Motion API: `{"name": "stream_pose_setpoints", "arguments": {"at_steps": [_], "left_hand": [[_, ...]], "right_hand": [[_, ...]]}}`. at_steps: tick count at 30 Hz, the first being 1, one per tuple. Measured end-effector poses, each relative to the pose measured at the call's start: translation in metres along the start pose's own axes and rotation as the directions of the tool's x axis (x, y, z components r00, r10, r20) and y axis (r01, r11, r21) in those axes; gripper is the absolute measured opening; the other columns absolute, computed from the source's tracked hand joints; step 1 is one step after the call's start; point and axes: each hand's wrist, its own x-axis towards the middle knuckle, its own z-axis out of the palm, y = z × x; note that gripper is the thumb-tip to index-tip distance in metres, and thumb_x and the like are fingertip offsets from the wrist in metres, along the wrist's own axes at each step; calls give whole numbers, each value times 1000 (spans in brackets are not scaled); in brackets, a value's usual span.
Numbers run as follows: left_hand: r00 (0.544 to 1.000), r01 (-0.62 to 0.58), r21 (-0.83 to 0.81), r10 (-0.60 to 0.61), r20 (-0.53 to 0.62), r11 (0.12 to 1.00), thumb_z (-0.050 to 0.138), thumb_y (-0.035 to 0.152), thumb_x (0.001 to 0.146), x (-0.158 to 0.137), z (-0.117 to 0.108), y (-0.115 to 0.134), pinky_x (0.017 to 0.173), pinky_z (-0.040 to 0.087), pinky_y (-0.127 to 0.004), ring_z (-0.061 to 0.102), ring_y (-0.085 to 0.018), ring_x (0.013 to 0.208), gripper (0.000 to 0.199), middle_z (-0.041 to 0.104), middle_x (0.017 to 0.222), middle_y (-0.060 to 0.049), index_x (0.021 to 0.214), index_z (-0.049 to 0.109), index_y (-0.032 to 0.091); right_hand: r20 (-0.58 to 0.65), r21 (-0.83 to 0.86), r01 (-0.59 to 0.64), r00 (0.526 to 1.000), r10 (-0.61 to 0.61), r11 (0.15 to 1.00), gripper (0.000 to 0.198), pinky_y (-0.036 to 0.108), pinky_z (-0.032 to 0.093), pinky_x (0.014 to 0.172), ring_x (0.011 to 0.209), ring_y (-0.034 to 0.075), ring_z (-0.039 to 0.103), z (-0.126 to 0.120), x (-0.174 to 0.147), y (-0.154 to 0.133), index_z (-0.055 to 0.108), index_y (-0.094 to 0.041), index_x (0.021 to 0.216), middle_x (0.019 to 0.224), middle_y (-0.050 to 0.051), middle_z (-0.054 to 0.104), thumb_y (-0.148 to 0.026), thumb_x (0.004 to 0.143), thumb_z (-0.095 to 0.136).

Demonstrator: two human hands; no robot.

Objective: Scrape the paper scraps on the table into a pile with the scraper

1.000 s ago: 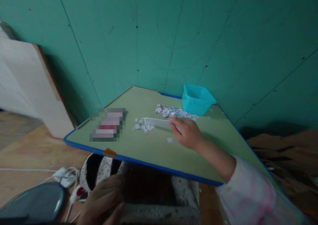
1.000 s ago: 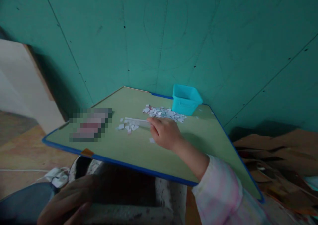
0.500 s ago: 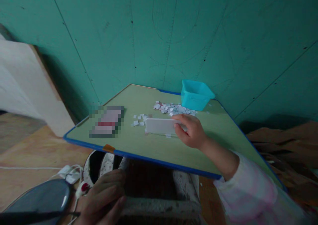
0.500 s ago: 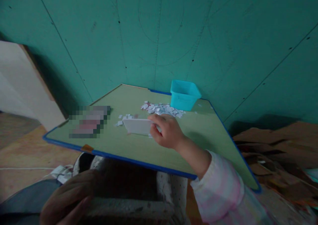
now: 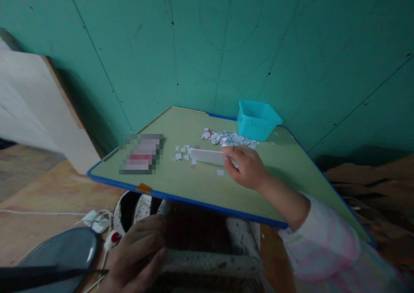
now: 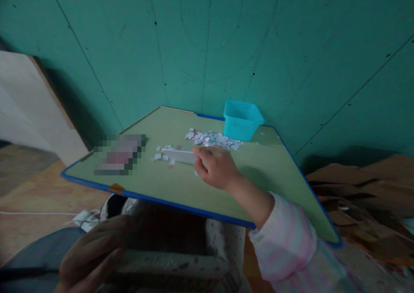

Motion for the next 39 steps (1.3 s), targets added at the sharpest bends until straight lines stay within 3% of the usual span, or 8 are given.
{"name": "stream_pose_setpoints", "arguments": {"at_steps": [6,11,16,23,29,35,39], "left_hand": [[999,14,-51,-12,35,999,44,5,75,-2,2,-2,59,48,-29,58,-18,67,17,50,56,0,72,50,21],[1000,-15,-34,16,22,999,45,6,75,-3,3,-4,57,47,-30,53,-16,58,16,48,54,1,73,51,21],[1000,-4,-74,6,20,997,44,8,77,3,3,1,52,44,-30,54,-16,55,16,47,52,2,73,50,21],[1000,-8,-58,8,-1,998,44,9,79,5,3,3,54,47,-30,57,-17,58,16,51,52,0,71,49,22],[1000,-6,-13,6,-2,1000,45,9,78,-2,2,0,62,50,-31,59,-19,66,14,53,56,-1,72,51,20],[999,2,-38,0,40,999,45,7,76,-2,2,0,62,49,-30,58,-17,65,15,54,55,-1,71,50,20],[999,30,-59,-27,39,998,45,5,74,-5,3,-2,63,49,-30,56,-16,64,15,54,58,-2,71,52,18]], "right_hand": [[-74,16,-24,997,26,1000,17,30,45,68,71,17,61,-1,-1,0,54,-19,93,79,4,68,-18,81,43],[-95,89,30,995,-22,996,14,29,45,63,67,16,60,-5,-2,-2,53,-20,89,75,3,66,-20,80,43],[-134,144,-32,990,51,989,13,27,44,60,66,16,60,-10,-3,-3,53,-21,88,71,2,65,-21,81,43],[-100,187,51,994,-33,981,12,27,45,63,67,15,60,-11,-3,-10,53,-21,88,75,1,65,-19,80,43],[-127,152,-46,990,66,987,12,26,44,60,66,16,61,-14,-3,-8,54,-20,87,72,2,65,-19,79,45],[-69,50,-60,996,63,997,16,30,45,62,66,19,62,-7,-2,-3,55,-18,90,74,4,67,-20,80,44],[-99,52,-110,989,114,993,16,30,45,64,69,19,62,-7,-1,-4,56,-19,90,75,4,67,-20,79,44]]}}
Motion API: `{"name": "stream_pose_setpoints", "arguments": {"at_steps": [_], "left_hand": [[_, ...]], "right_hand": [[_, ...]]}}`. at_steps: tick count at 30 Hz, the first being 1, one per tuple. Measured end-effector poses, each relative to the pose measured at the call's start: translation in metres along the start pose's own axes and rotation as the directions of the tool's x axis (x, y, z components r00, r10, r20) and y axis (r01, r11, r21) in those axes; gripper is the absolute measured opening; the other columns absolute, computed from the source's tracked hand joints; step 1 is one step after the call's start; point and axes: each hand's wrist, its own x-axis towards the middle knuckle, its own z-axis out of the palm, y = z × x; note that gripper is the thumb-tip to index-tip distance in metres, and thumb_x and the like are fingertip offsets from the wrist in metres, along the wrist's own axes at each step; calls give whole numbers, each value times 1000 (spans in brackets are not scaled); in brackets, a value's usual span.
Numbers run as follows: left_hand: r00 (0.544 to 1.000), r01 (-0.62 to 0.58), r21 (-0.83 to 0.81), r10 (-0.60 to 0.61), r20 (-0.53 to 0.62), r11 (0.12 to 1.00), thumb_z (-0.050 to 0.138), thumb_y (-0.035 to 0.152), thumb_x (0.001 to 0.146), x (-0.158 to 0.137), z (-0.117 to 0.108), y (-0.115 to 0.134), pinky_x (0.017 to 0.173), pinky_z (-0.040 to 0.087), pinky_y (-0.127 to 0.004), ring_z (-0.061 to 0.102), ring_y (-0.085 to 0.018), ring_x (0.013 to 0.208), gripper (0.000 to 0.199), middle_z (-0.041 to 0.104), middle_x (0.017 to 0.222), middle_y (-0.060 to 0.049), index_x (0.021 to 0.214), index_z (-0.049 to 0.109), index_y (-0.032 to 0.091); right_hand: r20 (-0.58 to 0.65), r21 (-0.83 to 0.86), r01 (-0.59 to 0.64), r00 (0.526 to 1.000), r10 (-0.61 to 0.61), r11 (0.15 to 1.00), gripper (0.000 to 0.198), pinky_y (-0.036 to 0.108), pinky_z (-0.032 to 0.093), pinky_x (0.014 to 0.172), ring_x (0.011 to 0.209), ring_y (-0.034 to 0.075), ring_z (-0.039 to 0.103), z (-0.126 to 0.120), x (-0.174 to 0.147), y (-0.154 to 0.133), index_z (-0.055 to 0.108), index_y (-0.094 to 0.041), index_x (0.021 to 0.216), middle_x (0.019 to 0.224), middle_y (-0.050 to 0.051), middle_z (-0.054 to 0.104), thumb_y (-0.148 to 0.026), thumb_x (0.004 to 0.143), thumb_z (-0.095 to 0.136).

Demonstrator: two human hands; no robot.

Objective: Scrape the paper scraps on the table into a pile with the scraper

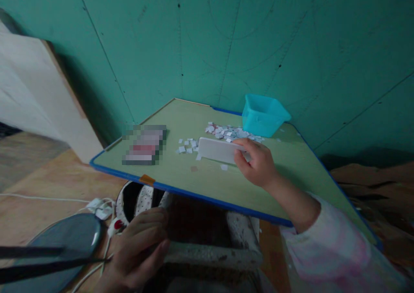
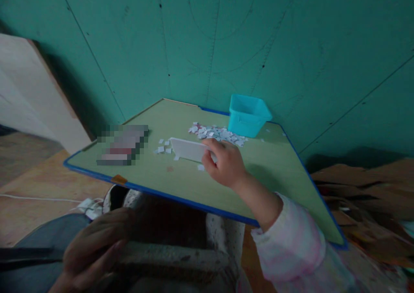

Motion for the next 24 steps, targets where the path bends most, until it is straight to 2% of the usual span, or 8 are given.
{"name": "stream_pose_setpoints", "arguments": {"at_steps": [2,5,9,12,19,22,24], "left_hand": [[1000,3,-27,-3,11,1000,44,4,73,0,1,-1,58,47,-30,52,-15,59,16,51,55,-1,69,50,19],[1000,1,-29,-1,25,1000,43,4,74,1,1,-1,55,45,-29,49,-15,57,17,48,53,0,66,47,19],[1000,-4,-8,4,20,1000,43,6,75,6,0,2,52,42,-29,50,-15,54,16,49,53,0,69,48,20],[1000,-15,6,15,-10,1000,42,8,78,9,0,4,48,40,-29,55,-17,56,16,53,54,0,71,50,21],[999,-27,-35,25,-41,999,45,6,75,6,-1,0,51,42,-30,45,-14,53,16,44,53,2,72,49,20],[998,-50,-32,49,-37,998,44,8,78,8,-4,0,48,40,-30,43,-14,50,15,42,51,3,72,49,20],[998,-53,-24,52,-36,998,45,8,79,10,-6,1,46,40,-29,44,-14,49,15,44,50,3,71,48,21]], "right_hand": [[-12,68,-39,999,40,997,16,28,45,63,70,18,62,-2,0,-3,56,-19,90,76,3,67,-20,78,45],[43,198,-157,988,151,968,16,25,44,60,67,15,60,-3,1,-8,56,-19,91,78,2,66,-21,78,46],[190,297,-400,914,357,867,22,25,42,55,61,14,57,2,3,-12,56,-19,97,77,1,64,-24,77,47],[240,305,-506,861,449,807,25,26,42,57,65,15,57,5,4,-10,56,-18,98,81,2,64,-24,76,47],[284,315,-545,835,470,777,22,28,42,58,66,17,56,14,1,0,56,-18,94,78,2,63,-23,74,48],[364,411,-552,829,424,726,21,27,42,56,65,15,55,18,-2,-3,55,-20,95,76,1,61,-23,75,48],[440,471,-579,808,392,665,21,26,42,55,64,14,55,18,-4,-8,54,-20,94,75,0,61,-23,75,48]]}}
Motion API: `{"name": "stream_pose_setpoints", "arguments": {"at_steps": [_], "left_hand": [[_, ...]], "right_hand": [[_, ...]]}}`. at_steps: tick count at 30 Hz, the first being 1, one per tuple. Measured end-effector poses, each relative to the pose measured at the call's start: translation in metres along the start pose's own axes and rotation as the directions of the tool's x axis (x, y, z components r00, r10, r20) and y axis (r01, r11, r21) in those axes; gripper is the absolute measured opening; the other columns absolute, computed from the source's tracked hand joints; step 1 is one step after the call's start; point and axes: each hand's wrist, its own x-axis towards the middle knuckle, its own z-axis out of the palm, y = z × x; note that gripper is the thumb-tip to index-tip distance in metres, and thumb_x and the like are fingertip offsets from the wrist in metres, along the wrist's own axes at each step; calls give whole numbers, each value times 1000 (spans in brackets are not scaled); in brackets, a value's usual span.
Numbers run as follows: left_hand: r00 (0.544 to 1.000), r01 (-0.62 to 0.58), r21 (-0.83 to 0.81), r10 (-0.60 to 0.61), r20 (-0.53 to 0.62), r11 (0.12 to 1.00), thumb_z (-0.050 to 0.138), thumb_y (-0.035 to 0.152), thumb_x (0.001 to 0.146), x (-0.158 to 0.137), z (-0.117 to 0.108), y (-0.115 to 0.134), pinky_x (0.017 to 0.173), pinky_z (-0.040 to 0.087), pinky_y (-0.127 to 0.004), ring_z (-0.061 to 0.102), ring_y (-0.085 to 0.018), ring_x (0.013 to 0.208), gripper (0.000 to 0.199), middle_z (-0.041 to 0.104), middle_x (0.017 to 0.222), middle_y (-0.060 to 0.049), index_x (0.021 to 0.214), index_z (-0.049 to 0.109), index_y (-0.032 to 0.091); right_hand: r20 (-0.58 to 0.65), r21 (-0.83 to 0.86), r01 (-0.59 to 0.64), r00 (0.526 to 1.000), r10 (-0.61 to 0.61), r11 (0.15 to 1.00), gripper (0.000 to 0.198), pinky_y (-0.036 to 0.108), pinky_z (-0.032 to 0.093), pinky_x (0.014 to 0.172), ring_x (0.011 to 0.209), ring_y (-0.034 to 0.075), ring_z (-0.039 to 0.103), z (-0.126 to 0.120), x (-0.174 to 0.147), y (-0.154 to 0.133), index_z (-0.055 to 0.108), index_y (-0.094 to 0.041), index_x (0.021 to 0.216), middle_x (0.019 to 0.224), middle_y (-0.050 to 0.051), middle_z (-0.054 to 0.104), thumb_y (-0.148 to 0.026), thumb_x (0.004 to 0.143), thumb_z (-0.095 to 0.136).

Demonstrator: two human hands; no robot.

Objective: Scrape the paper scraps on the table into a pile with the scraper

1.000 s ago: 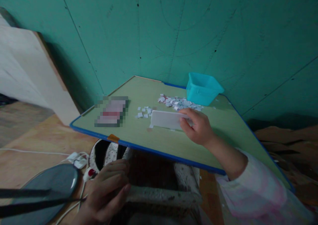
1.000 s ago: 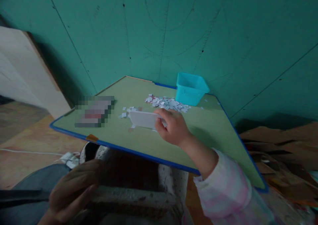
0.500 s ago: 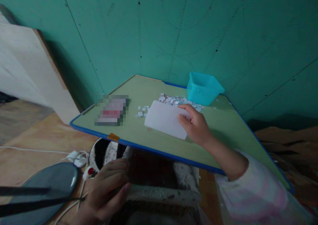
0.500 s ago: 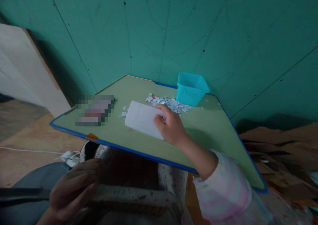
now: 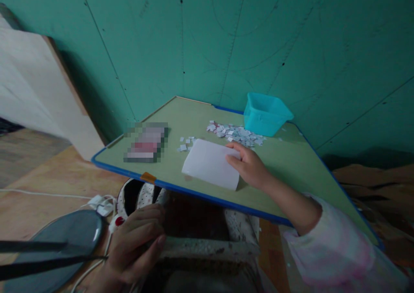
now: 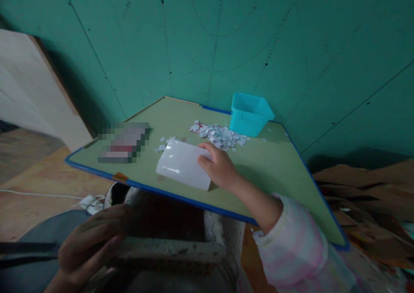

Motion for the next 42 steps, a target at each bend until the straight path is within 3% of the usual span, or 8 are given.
{"name": "stream_pose_setpoints", "arguments": {"at_steps": [3,6,23,28,35,42], "left_hand": [[1000,-3,24,3,-3,1000,45,8,79,2,-1,1,47,42,-29,47,-14,48,16,47,50,2,70,47,22],[1000,-14,25,15,-26,1000,45,11,80,2,-1,1,45,42,-29,50,-15,47,16,47,49,3,69,48,23],[1000,5,40,-4,-15,999,45,6,76,-5,-1,-2,51,46,-30,56,-18,55,17,52,51,1,71,49,22],[1000,-8,134,8,-1,991,46,8,76,-10,-1,-3,61,51,-32,62,-20,67,14,57,54,-2,73,52,21],[1000,2,40,-2,-11,999,45,7,77,-3,1,-1,47,43,-30,57,-18,52,17,52,48,2,69,50,22],[1000,20,63,-20,-5,998,46,4,74,-7,0,-2,56,48,-30,59,-18,60,18,54,51,0,71,50,21]], "right_hand": [[56,95,-57,997,52,994,21,25,42,54,63,14,55,2,-2,-2,54,-20,94,77,1,61,-25,74,48],[23,136,-87,996,85,987,23,25,42,53,62,14,54,2,0,2,53,-20,95,78,1,60,-25,74,49],[68,131,-68,996,59,989,21,26,42,56,64,14,54,8,-2,10,53,-21,95,75,0,59,-27,75,50],[73,163,-79,995,68,983,18,24,41,54,62,13,53,7,-3,7,53,-21,92,74,-1,58,-25,75,49],[65,150,-105,993,96,983,17,22,40,51,61,12,53,2,-3,0,54,-19,89,74,0,58,-24,73,49],[68,159,-93,994,83,983,17,22,39,50,59,12,52,0,-3,0,54,-20,87,72,-1,58,-22,71,49]]}}
